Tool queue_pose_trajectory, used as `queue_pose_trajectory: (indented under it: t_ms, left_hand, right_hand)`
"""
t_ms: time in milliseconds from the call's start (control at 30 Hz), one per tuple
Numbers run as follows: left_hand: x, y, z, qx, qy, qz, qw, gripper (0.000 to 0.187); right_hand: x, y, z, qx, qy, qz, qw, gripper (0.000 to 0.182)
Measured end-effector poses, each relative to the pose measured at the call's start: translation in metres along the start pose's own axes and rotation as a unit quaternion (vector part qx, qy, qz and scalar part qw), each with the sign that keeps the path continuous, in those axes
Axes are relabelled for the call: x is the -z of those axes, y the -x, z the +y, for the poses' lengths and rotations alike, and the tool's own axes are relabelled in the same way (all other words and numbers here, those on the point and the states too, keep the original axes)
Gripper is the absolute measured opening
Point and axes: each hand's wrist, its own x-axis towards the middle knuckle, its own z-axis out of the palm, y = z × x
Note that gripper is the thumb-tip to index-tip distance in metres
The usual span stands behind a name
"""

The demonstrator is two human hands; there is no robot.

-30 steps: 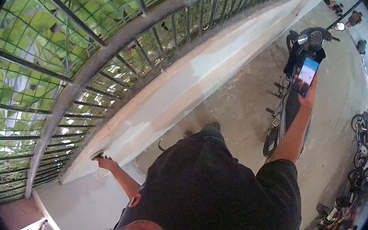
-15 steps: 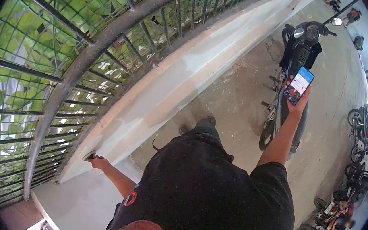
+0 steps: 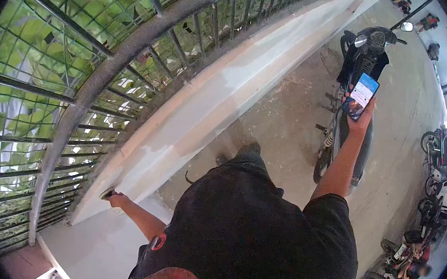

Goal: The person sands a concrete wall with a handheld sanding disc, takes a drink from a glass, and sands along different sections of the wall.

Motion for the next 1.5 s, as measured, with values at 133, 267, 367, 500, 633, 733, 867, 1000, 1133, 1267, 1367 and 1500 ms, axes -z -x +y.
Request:
queue_pose_trajectory:
  t_ms: [133,267,367,500,633,733,867,1000,1133,1267,1367,1500]
  left_hand:
    - [0.003,0.026,0.000,-0.010,0.005,-0.045,0.999,0.048]
    - [0.001,0.046,0.003,-0.015,-0.020,-0.063,0.998,0.052]
    - [0.002,0.011,-0.010,-0.022,0.036,-0.029,0.999,0.035]
    - [-0.004,0.051,0.012,0.005,0.034,-0.007,0.999,0.042]
    - [-0.003,0.059,0.013,0.006,0.021,-0.013,1.000,0.043]
    - [-0.004,0.042,0.008,-0.001,0.037,0.004,0.999,0.040]
    - [-0.001,0.045,0.009,0.003,0.025,-0.062,0.998,0.047]
    - [-0.009,0.074,0.009,-0.009,0.018,-0.023,1.000,0.051]
    - [-0.010,0.077,0.002,-0.005,0.022,-0.036,0.999,0.053]
    - [-0.011,0.076,0.002,-0.003,0.009,-0.026,1.000,0.054]
    - [-0.012,0.083,0.009,0.005,0.019,-0.023,1.000,0.053]
    - [-0.012,0.080,0.003,-0.016,-0.001,-0.021,1.000,0.050]
  right_hand:
    - [0.001,0.000,0.007,-0.014,0.055,0.019,0.998,0.065]
    - [0.054,0.009,0.074,-0.249,0.270,0.126,0.922,0.059]
    - [0.109,0.058,0.170,-0.159,0.841,-0.375,0.357,0.049]
    - [0.039,0.136,0.256,-0.586,0.573,-0.346,0.457,0.062]
    - [-0.114,0.135,0.206,-0.481,0.689,-0.401,0.364,0.068]
    - [-0.112,0.140,0.202,-0.484,0.663,-0.404,0.404,0.071]
    - [-0.073,0.150,0.222,-0.422,0.659,-0.414,0.464,0.060]
    - [-0.068,0.159,0.237,-0.379,0.648,-0.418,0.512,0.047]
    - [-0.047,0.161,0.248,-0.337,0.582,-0.474,0.568,0.041]
    - [-0.056,0.156,0.238,-0.419,0.627,-0.405,0.517,0.046]
    - [-0.072,0.149,0.227,-0.355,0.745,-0.472,0.310,0.038]
    - [-0.074,0.141,0.229,-0.392,0.706,-0.453,0.377,0.051]
